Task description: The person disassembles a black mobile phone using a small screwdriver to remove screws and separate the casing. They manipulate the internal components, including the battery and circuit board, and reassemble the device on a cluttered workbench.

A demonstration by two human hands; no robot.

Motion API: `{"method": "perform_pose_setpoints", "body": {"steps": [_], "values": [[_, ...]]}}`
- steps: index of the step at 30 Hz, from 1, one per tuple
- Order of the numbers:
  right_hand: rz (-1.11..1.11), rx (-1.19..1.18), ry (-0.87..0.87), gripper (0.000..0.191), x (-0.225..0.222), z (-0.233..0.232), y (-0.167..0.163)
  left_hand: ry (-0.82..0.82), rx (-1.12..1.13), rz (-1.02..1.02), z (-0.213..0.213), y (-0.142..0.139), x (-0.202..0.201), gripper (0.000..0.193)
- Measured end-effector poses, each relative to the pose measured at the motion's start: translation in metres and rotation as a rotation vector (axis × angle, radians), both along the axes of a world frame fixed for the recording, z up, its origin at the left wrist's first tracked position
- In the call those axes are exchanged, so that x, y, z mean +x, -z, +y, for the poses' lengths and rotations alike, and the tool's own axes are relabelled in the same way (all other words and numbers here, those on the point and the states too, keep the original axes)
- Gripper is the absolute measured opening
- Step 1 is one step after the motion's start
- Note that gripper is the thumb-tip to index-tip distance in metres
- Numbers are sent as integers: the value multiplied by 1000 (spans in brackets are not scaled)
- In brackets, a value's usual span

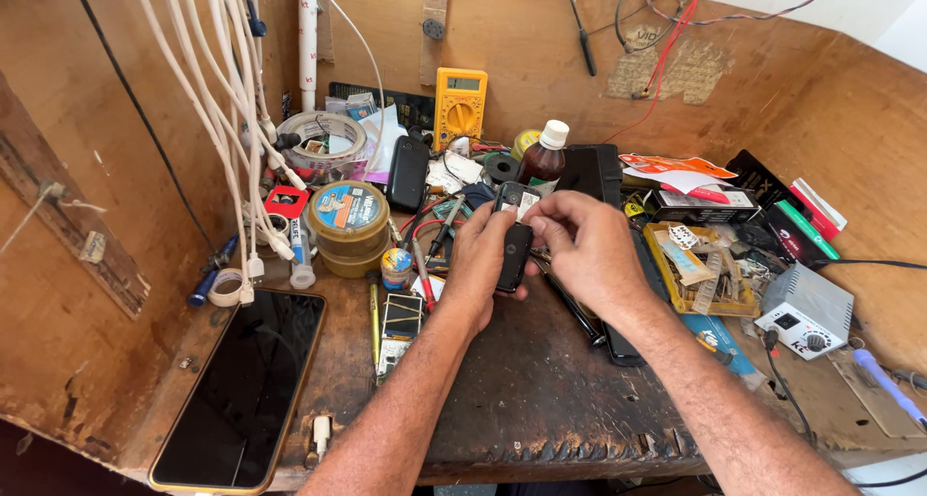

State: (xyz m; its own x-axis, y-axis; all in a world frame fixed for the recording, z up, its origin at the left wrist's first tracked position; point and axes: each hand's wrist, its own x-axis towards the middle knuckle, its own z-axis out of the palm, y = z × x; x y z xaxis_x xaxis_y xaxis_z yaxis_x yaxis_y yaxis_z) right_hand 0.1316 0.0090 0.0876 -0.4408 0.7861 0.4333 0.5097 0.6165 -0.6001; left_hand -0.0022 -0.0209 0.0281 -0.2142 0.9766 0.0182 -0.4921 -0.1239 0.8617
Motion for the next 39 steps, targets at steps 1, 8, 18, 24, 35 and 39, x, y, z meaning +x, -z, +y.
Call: {"method": "perform_pose_setpoints", "body": {"steps": [1,8,18,24,35,39], "values": [[17,-55,15,10,1,1,-2,7,6,-3,0,0,0,31],[8,-28,35,13,4,7,-12,23,20,-7,1,0,1,31],[-75,-71,50,13,-2,10,-13,19,6,27,0,-1,1,29],[-182,-93,49,19,-1,14,-13,13,27,49,1,2,3,29],[-264,-152,-3,22,5,24,-15,6,17,83,2,2,4,34],[-227,-208,-41,25,6,30,-16,-2,-1,98,1,1,5,35]]}}
